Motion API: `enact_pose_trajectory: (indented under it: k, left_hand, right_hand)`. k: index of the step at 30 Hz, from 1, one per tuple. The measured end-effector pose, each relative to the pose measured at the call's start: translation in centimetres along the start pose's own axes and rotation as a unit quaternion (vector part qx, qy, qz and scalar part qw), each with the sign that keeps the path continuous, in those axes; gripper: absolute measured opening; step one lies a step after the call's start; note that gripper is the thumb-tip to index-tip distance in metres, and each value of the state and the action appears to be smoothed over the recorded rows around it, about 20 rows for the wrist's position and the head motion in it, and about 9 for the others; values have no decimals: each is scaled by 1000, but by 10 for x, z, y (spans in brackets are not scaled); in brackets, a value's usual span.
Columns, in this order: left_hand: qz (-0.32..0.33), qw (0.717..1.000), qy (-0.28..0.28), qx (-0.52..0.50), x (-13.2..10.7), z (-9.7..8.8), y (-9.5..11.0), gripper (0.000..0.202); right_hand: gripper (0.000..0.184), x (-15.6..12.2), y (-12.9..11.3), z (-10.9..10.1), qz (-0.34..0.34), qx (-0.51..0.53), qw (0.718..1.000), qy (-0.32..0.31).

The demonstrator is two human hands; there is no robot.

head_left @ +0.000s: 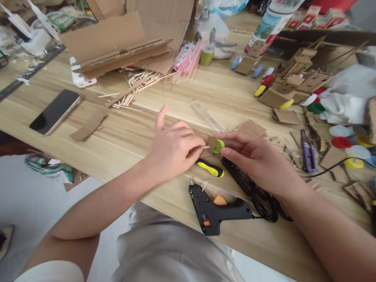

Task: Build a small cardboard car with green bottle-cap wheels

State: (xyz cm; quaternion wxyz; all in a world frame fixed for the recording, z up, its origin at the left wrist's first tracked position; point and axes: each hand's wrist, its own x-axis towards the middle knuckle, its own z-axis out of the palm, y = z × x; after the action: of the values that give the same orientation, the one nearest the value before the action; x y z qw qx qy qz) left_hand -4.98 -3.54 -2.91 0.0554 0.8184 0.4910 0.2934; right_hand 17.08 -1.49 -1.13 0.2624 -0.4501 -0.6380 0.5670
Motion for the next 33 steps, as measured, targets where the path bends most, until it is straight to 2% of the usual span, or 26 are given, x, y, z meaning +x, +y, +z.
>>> enact_pose_trajectory:
  k: [21, 33]
  left_hand:
    - [-16, 999, -34, -18, 2, -6, 3, 25]
    - [-10, 1000, -19, -17, 1, -6, 3, 26]
  right_hand:
    - [52, 1, 2, 0, -9, -8, 1000, -6]
    - [35, 0, 1, 2, -9, -3, 1000, 7]
